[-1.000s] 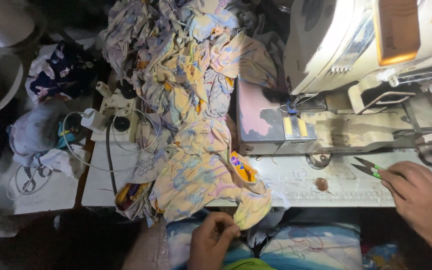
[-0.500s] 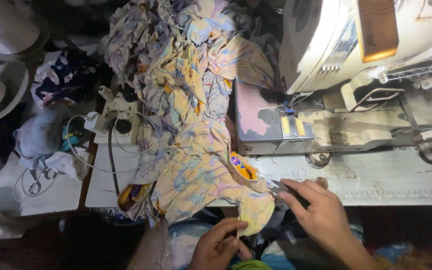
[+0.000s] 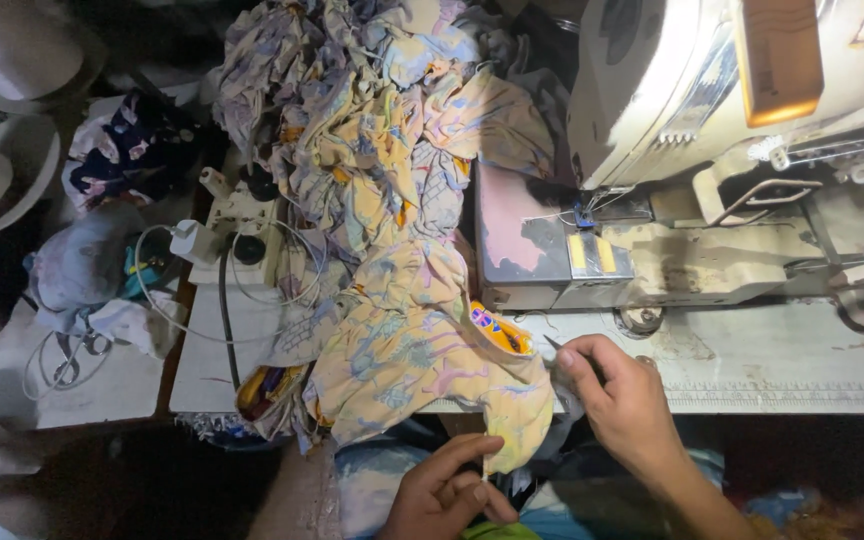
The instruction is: Sorting and inspecting various fabric scraps on a sewing machine table.
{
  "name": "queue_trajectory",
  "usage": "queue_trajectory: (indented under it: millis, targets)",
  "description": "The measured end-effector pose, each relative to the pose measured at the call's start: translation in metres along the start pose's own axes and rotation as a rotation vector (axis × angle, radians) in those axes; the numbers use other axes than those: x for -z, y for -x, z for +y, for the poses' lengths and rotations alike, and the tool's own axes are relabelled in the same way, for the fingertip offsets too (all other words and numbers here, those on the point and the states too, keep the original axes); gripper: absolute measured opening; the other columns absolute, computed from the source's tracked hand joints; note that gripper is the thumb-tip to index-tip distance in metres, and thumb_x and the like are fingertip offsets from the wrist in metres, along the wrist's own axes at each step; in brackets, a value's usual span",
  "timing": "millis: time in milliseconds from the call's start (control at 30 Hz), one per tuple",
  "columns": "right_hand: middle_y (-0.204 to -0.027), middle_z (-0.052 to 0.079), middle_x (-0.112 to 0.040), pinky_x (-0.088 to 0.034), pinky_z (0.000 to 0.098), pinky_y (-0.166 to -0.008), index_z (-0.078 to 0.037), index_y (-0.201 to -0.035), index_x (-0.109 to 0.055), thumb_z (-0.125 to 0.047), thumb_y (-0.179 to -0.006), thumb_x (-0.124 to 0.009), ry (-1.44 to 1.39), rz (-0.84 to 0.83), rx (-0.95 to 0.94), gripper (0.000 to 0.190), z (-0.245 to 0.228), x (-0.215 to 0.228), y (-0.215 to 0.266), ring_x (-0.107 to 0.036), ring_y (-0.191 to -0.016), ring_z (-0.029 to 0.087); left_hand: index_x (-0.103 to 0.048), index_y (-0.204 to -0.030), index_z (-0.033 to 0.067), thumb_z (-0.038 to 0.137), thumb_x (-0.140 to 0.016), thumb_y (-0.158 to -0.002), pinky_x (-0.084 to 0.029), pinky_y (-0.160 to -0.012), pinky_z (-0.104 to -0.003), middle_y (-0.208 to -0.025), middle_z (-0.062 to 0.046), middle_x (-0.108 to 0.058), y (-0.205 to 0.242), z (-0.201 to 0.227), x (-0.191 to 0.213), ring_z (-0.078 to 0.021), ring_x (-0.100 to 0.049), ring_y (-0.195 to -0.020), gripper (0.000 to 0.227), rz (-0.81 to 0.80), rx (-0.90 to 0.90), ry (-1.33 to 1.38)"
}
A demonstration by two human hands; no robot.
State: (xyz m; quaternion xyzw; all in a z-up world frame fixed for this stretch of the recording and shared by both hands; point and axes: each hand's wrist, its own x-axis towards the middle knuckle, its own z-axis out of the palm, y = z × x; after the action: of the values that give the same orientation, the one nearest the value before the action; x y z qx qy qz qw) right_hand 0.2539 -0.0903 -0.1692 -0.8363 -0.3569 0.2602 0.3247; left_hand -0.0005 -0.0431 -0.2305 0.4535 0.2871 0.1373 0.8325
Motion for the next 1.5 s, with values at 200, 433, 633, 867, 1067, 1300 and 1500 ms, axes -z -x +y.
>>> queue_trajectory:
  millis: [200, 433, 633, 867, 1067, 1300, 1500]
  targets:
    - [-0.099, 0.002, -0.082, -0.056, 0.026, -0.079, -0.01, -0.113, -0.077, -0.028, -0.085, -0.076, -0.203, 0.185, 0.015, 0.033, 0.011, 0.017, 0.019, -0.072, -0.087, 0.011, -0.044, -0.157, 0.0014, 0.017, -0.069, -0.094, -0.061, -0.081, -0.035, -0.091, -0.025, -0.077, -0.021, 0.04, -0.036, -0.0251, -0.074, -0.08, 0.069, -0.04, 0.001, 0.122]
    - [-0.094, -0.006, -0.075, -0.045, 0.0238, -0.055, -0.02, -0.116, -0.079, -0.033, -0.085, -0.077, 0.1, 0.324, 0.333, 0.033, 0.034, 0.026, 0.017, -0.057, -0.058, 0.009, -0.046, -0.154, 0.0008, 0.01, -0.062, -0.097, -0.061, -0.078, -0.032, -0.086, -0.024, -0.076, -0.036, 0.033, -0.042, -0.0223, -0.071, -0.073, 0.061, -0.094, -0.084, 0.035]
    - [-0.079, -0.001, -0.062, -0.043, 0.0306, -0.056, -0.015, -0.11, -0.071, -0.03, -0.099, -0.069, 0.642, 0.584, 0.852, 0.018, 0.002, 0.014, 0.008, -0.058, -0.063, 0.018, -0.049, -0.156, 0.0023, 0.014, -0.069, -0.094, -0.062, -0.076, -0.034, -0.087, -0.026, -0.078, -0.027, 0.009, -0.028, -0.0267, -0.076, -0.077, 0.066, -0.001, 0.057, 0.118]
    - [-0.07, 0.001, -0.053, -0.042, 0.0348, -0.05, -0.014, -0.105, -0.069, -0.027, -0.103, -0.064, 0.714, 0.631, 0.928, 0.015, -0.002, -0.006, -0.017, -0.053, -0.057, 0.019, -0.046, -0.159, 0.006, 0.013, -0.065, -0.098, -0.062, -0.082, -0.038, -0.092, -0.027, -0.077, -0.021, 0.005, -0.019, -0.0316, -0.076, -0.084, 0.065, -0.01, 0.101, 0.135]
    - [-0.074, -0.002, -0.062, -0.037, 0.0292, -0.049, -0.017, -0.102, -0.072, -0.027, -0.104, -0.065, 0.659, 0.639, 0.866, 0.012, 0.005, 0.009, 0.004, -0.053, -0.054, 0.014, -0.043, -0.16, 0.0016, 0.005, -0.066, -0.095, -0.063, -0.079, -0.034, -0.09, -0.028, -0.077, -0.025, 0.014, -0.025, -0.0272, -0.076, -0.079, 0.068, -0.042, 0.02, 0.191]
    - [-0.092, 0.008, -0.077, -0.058, 0.0292, -0.065, -0.002, -0.105, -0.071, -0.015, -0.085, -0.08, 0.288, 0.343, 1.168, 0.026, 0.011, 0.034, 0.047, -0.071, -0.069, 0.017, -0.034, -0.165, 0.0013, 0.016, -0.067, -0.096, -0.061, -0.081, -0.029, -0.093, -0.024, -0.075, -0.027, 0.065, -0.051, -0.0217, -0.073, -0.08, 0.078, -0.173, -0.028, 0.211]
    - [-0.095, 0.008, -0.075, -0.051, 0.0311, -0.055, 0.0, -0.115, -0.068, -0.015, -0.092, -0.072, 0.3, 0.316, 1.264, 0.028, 0.014, 0.028, 0.047, -0.063, -0.062, 0.017, -0.031, -0.166, 0.0023, 0.012, -0.066, -0.096, -0.062, -0.08, -0.032, -0.092, -0.028, -0.074, -0.033, 0.057, -0.059, -0.0272, -0.075, -0.081, 0.079, -0.196, -0.049, 0.242]
